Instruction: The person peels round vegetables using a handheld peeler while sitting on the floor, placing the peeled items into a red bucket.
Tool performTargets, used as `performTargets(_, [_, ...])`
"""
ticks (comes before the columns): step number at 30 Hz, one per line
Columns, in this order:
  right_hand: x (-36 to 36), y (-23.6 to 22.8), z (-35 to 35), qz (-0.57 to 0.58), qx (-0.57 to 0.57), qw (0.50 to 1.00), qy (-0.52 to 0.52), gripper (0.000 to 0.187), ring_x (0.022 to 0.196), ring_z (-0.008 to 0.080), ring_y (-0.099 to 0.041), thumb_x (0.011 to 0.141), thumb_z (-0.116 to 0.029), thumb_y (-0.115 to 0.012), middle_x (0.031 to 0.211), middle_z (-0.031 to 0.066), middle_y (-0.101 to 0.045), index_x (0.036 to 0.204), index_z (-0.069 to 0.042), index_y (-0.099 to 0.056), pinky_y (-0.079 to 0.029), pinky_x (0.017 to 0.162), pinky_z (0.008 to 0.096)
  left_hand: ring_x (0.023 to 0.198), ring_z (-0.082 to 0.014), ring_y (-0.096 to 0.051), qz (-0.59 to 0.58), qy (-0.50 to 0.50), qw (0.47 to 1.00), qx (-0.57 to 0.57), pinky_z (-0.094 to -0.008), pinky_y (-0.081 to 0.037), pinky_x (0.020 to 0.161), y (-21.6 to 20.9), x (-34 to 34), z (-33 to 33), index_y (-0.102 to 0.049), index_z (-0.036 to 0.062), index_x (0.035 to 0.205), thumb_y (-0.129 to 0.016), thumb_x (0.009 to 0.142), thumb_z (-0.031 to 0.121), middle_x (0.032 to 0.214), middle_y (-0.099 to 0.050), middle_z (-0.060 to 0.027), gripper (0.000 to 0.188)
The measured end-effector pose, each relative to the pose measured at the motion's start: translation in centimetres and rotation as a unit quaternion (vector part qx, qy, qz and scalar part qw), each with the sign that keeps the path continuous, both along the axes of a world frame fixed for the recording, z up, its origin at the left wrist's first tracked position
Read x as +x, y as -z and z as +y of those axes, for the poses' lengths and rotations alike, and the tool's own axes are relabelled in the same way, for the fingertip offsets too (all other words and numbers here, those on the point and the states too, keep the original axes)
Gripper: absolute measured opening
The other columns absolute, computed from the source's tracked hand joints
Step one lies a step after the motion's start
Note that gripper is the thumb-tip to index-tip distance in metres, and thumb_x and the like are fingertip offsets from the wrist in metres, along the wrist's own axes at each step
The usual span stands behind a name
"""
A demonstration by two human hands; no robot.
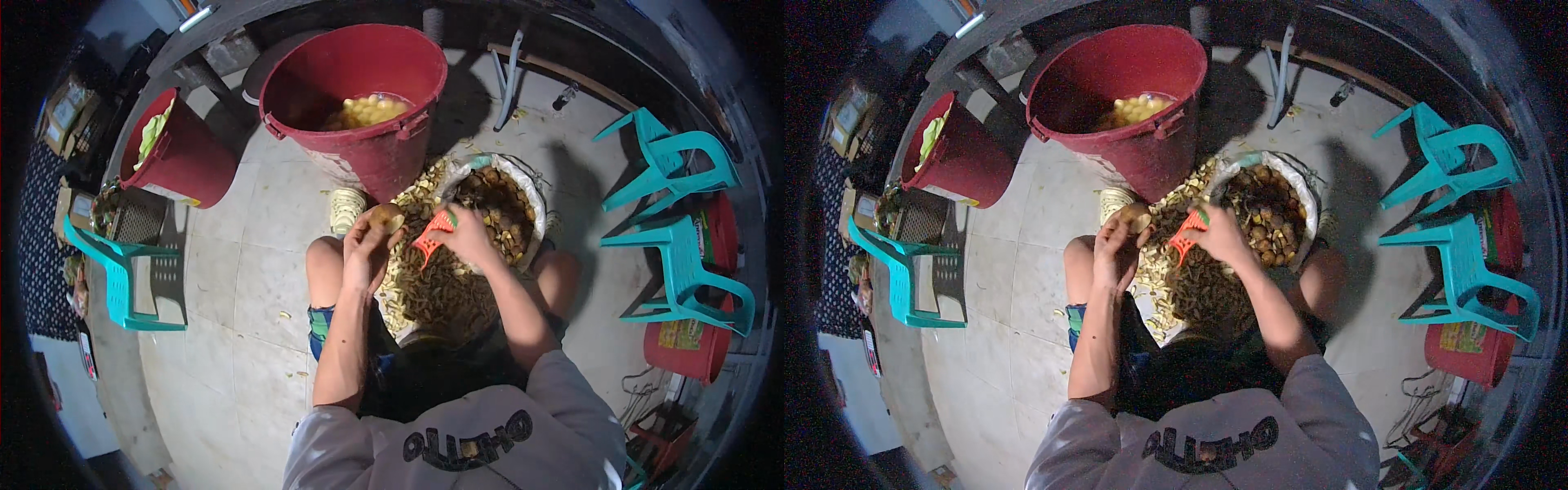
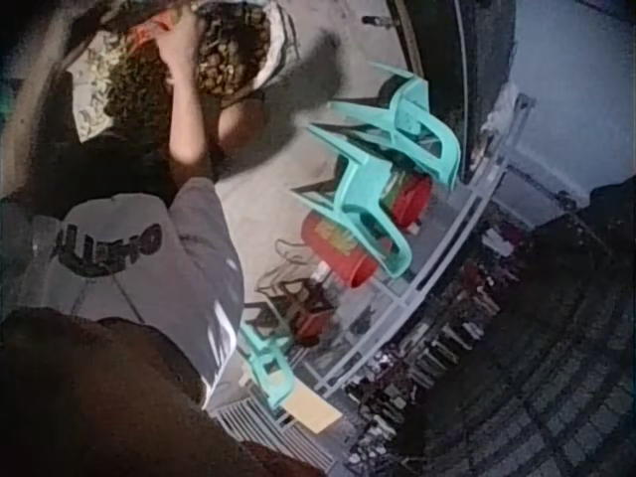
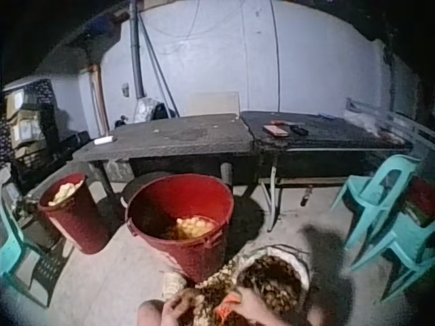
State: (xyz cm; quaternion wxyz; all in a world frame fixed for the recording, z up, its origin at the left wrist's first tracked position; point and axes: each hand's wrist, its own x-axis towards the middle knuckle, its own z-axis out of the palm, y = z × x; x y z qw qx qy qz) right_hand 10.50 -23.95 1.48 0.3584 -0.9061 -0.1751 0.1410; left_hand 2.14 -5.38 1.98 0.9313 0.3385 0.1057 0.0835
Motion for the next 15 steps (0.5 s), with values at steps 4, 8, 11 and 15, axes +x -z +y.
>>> performTargets(4, [3.8,3.8,-2.2,0.121,0.372,0.918,0.061,0.042,0.082,0.0126,-0.061,0.066,-0.005,-0.083,0.088,0.0040,-0.063,0.099,-0.005,-0.057,-0.050,0.069,0.0273,0.101,-0.0179,-0.057,0.005,0.064,0.995,0.076,-0.0331,-0.049,0.088,-0.4,0.1,-0.5,-0.052,0.0004,0.118,-0.067,0.078,-0.004,0.109,-0.057,-0.0070,0.043])
performTargets(8, [2.8,0.9,-1.2,0.167,0.426,0.887,0.059,0.047,0.076,0.0103,-0.058,0.066,-0.011,-0.084,0.087,0.0017,-0.062,0.103,-0.006,-0.055,-0.048,0.063,0.0260,0.097,-0.0145,-0.057,0.000,0.109,0.986,0.124,-0.0258,-0.046,0.085,0.1,-0.3,-0.4,-0.054,0.0011,0.115,-0.068,0.076,-0.007,0.108,-0.058,-0.0050,0.042])
performTargets(11, [3.2,2.1,-1.3,0.142,0.398,0.906,0.027,0.046,0.068,0.0058,-0.052,0.068,-0.005,-0.081,0.086,-0.0018,-0.055,0.105,-0.008,-0.053,-0.039,0.051,0.0218,0.096,-0.0138,-0.055,0.013,0.133,0.969,0.207,-0.0269,-0.047,0.081,0.7,0.0,-0.8,-0.052,0.0029,0.116,-0.070,0.074,-0.007,0.104,-0.057,-0.0038,0.046])
performTargets(15, [3.5,2.6,-1.7,0.093,0.401,0.911,-0.016,0.052,0.075,0.0085,-0.055,0.065,-0.014,-0.085,0.088,-0.0011,-0.056,0.105,-0.007,-0.053,-0.048,0.062,0.0249,0.096,-0.0120,-0.053,0.005,0.145,0.950,0.276,-0.0256,-0.044,0.082,0.5,-0.2,-0.8,-0.054,0.0028,0.113,-0.073,0.071,-0.005,0.102,-0.057,-0.0015,0.047])
